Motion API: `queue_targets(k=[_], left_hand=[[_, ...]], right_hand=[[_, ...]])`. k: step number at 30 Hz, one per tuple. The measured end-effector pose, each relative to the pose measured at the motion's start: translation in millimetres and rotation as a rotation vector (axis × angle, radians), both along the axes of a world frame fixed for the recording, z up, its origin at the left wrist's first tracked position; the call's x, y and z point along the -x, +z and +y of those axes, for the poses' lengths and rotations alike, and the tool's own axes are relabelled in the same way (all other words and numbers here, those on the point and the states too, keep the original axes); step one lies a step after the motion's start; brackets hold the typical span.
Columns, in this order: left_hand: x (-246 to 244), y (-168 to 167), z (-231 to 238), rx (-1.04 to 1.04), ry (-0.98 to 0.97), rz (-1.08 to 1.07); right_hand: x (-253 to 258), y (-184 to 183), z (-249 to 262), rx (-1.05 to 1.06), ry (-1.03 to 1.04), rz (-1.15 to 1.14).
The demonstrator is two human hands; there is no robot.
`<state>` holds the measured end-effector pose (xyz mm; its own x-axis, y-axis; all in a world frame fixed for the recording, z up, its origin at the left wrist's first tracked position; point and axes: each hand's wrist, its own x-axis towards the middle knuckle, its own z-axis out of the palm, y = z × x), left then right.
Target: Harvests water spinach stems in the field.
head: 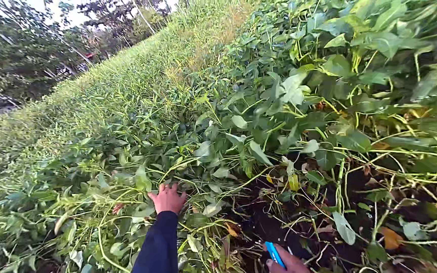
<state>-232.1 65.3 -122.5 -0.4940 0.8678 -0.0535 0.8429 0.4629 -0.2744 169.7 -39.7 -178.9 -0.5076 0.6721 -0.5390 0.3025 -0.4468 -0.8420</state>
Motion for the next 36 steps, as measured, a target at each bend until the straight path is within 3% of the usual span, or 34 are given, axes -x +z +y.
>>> queue_targets(k=[3, 6, 12, 14, 17, 19, 22, 25, 28, 32, 34, 36], left_hand=[[-11.1, 3.7, 3.8, -0.037, -0.020, -0.011], [-22.0, 8.1, 9.2, -0.151, -0.164, 0.003], [-60.8, 9.6, 15.4, -0.309, -0.409, 0.028], [-78.0, 9.4, 18.5, -0.367, -0.519, 0.034], [-103.6, 4.7, 24.1, -0.432, -0.712, -0.021], [-118.8, -1.7, 30.6, -0.282, -0.756, -0.168], [-141.5, -20.0, 53.3, 0.181, -0.621, -0.355], [-149.4, -57.1, 65.5, 0.407, -0.596, -0.286], [-144.5, -74.3, 61.2, 0.455, -0.557, -0.203], [-132.0, -70.4, 34.7, 0.457, -0.546, -0.180], [-125.7, -79.5, 17.0, 0.362, -0.541, -0.215], [-115.5, -89.3, 6.3, 0.236, -0.523, -0.280]], right_hand=[[1.0, 6.7, 27.6, -0.024, 0.041, -0.121], [4.1, 12.5, 59.5, -0.061, 0.048, -0.225], [30.7, 44.9, 147.9, -0.340, 0.367, -0.552], [25.8, 66.0, 180.9, -0.418, 0.204, -0.523], [-12.3, 95.2, 209.3, -0.448, -0.346, -0.337], [-42.4, 98.9, 201.6, -0.345, -0.487, -0.151], [-57.2, 92.9, 153.8, -0.189, -0.222, -0.034], [-25.8, 62.0, 128.3, -0.038, 0.114, -0.102], [21.9, 37.7, 135.8, -0.026, 0.220, -0.182], [73.6, 25.8, 150.9, -0.267, 0.383, -0.452], [92.2, 21.8, 160.3, -0.353, 0.446, -0.540], [100.5, 16.1, 171.0, -0.393, 0.353, -0.558]])
